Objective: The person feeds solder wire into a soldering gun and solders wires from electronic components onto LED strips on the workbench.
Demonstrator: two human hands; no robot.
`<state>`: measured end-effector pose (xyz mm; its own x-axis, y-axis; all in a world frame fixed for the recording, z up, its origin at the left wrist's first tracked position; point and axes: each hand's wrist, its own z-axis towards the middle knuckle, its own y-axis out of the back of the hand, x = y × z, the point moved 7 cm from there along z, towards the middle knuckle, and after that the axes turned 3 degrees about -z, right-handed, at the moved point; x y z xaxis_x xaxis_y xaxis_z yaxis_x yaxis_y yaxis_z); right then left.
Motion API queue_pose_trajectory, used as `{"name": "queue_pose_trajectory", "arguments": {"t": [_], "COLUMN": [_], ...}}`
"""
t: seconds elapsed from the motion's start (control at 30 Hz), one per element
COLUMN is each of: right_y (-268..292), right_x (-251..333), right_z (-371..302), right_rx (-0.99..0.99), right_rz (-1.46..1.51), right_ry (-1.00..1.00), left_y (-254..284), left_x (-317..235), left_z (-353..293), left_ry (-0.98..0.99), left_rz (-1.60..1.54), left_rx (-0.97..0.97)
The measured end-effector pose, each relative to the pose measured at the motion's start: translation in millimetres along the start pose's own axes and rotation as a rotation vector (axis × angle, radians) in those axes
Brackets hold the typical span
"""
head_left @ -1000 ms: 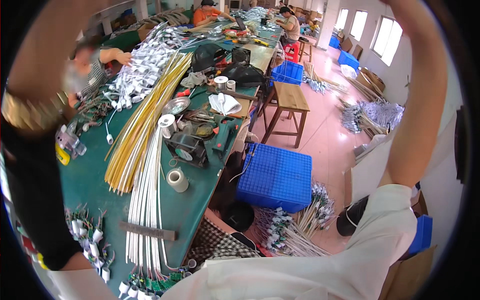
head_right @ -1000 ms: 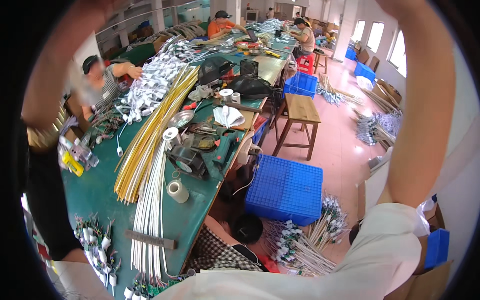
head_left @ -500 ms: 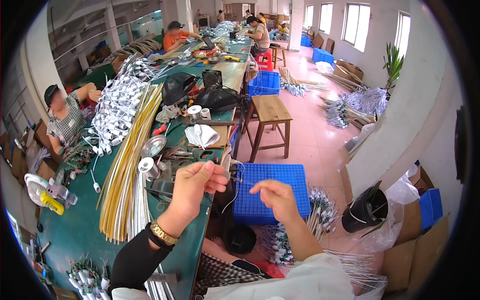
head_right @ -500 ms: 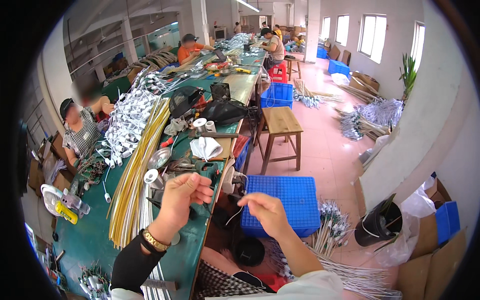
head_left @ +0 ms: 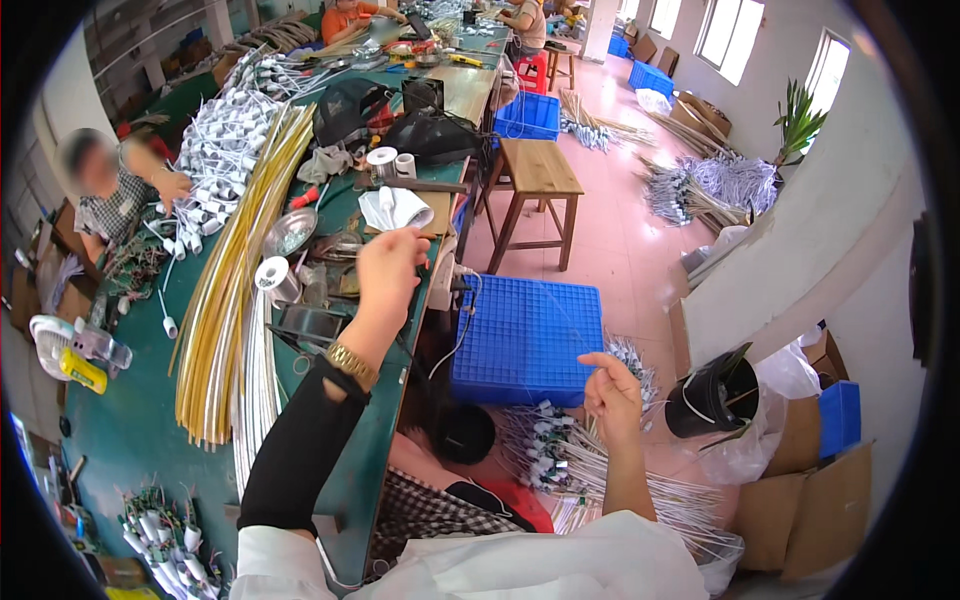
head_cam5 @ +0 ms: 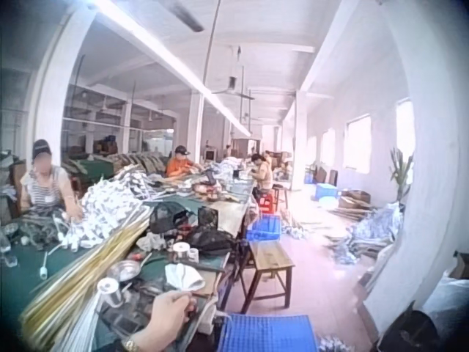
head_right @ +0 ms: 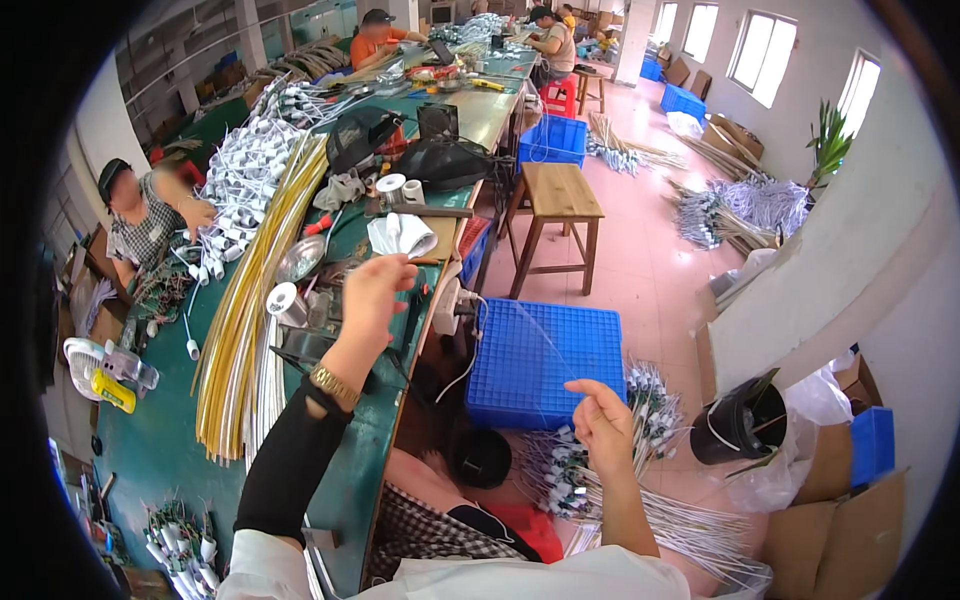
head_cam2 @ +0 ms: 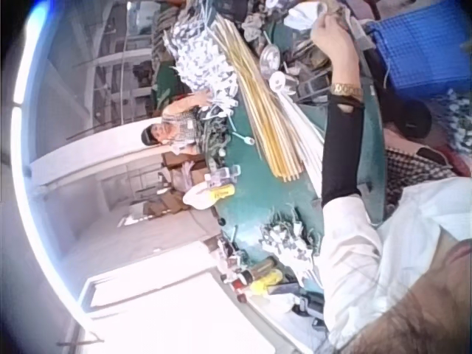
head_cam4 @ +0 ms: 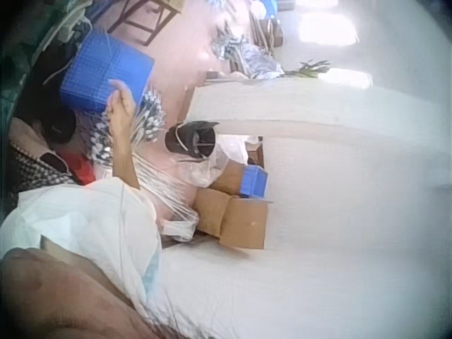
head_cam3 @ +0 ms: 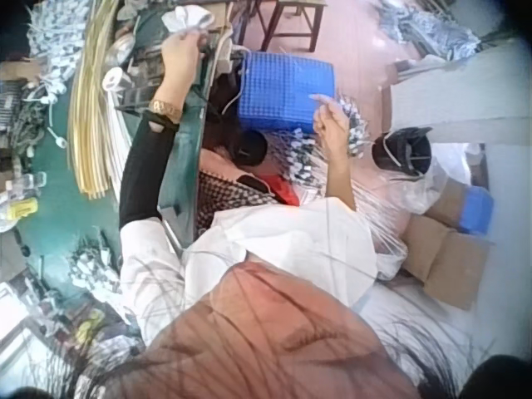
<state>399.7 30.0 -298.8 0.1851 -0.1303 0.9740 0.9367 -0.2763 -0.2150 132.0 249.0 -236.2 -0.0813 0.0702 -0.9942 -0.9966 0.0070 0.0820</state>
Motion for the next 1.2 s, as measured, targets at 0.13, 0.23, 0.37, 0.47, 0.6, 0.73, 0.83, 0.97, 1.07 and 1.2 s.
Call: {"name": "queue_pose_trajectory", "arguments": {"t": [0.13, 0.23, 0.37, 0.47, 0.6, 0.73, 0.83, 0.97, 1.07, 1.2], "right_y": [-12, -25, -36, -31, -29, -32, -31, -32, -43, -71], "right_x": [-9, -10, -18, -29, -44, -44, -29, 7, 26, 56], "right_z": [-5, -6, -4, -5, -6, -4, -6, -20, -31, -50], "right_rx": [0.079, 0.065, 0.063, 0.025, 0.022, 0.016, -0.006, 0.01, -0.008, -0.002], "right_rz": [-0.046, -0.038, 0.098, 0.126, 0.163, 0.19, 0.184, 0.083, 0.026, -0.094], "right_ry": [-0.033, 0.026, 0.059, 0.037, -0.039, -0.007, 0.063, 0.24, 0.315, 0.571], "left_y": [-18, -17, 2, 4, 10, -8, -16, 4, 28, 78], "left_x": [49, 67, 83, 82, 56, 26, -4, -34, -61, -84], "left_z": [11, 17, 30, 28, 8, -25, -68, -122, -156, -177], "left_ry": [0.019, -0.023, 0.214, 0.251, 0.078, -0.127, -0.202, -0.106, -0.146, -0.197], "left_rz": [0.978, 1.154, 1.108, 1.072, 0.711, -0.073, -0.256, -0.165, -0.187, -0.23], "left_rx": [-0.14, -0.2, -0.195, -0.17, -0.35, -0.097, 0.136, 0.241, 0.274, 0.185]}}
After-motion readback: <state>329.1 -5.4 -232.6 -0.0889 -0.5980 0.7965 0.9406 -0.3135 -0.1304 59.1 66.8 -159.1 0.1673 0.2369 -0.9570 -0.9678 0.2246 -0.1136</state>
